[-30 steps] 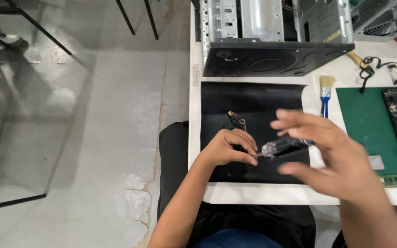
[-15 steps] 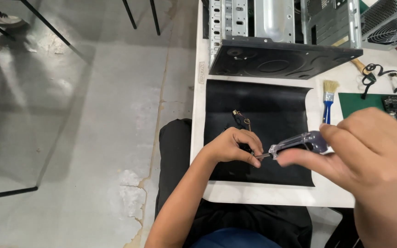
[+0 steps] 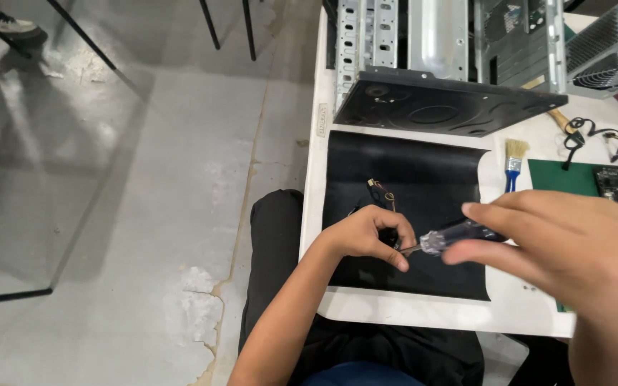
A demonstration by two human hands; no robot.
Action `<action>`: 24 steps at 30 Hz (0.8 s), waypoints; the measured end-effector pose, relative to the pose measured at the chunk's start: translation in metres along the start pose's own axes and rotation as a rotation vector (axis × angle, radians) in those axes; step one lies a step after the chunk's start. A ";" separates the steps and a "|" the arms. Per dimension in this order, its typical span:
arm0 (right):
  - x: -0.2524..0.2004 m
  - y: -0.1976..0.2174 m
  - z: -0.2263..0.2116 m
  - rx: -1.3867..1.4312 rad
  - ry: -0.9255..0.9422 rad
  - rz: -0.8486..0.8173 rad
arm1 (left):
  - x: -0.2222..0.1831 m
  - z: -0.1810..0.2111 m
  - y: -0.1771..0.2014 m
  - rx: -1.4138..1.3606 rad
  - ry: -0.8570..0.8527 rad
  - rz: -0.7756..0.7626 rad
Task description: Disassembling and reassembling computer components including the motherboard, CPU heatsink, and cooling fan using a screwdriver.
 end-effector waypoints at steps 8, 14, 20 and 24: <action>0.001 0.014 0.014 0.497 0.127 -0.264 | 0.002 -0.010 0.000 0.017 -0.144 -0.042; 0.001 0.008 0.011 0.372 0.023 -0.189 | 0.005 0.009 -0.004 0.061 -0.036 -0.043; -0.002 0.006 0.010 0.242 0.041 -0.116 | 0.003 -0.004 -0.001 0.051 -0.044 -0.001; -0.013 0.006 0.026 0.537 0.139 -0.364 | 0.001 -0.006 0.000 0.108 -0.005 -0.079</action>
Point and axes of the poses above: each hand's wrist, its own x-axis towards the middle knuckle, its own y-axis out of the back of the hand, z = x × y, the point moved 3 cm from there along x, towards the middle knuckle, and after that the axes turned 1 degree about -y, right-handed, at the moved point
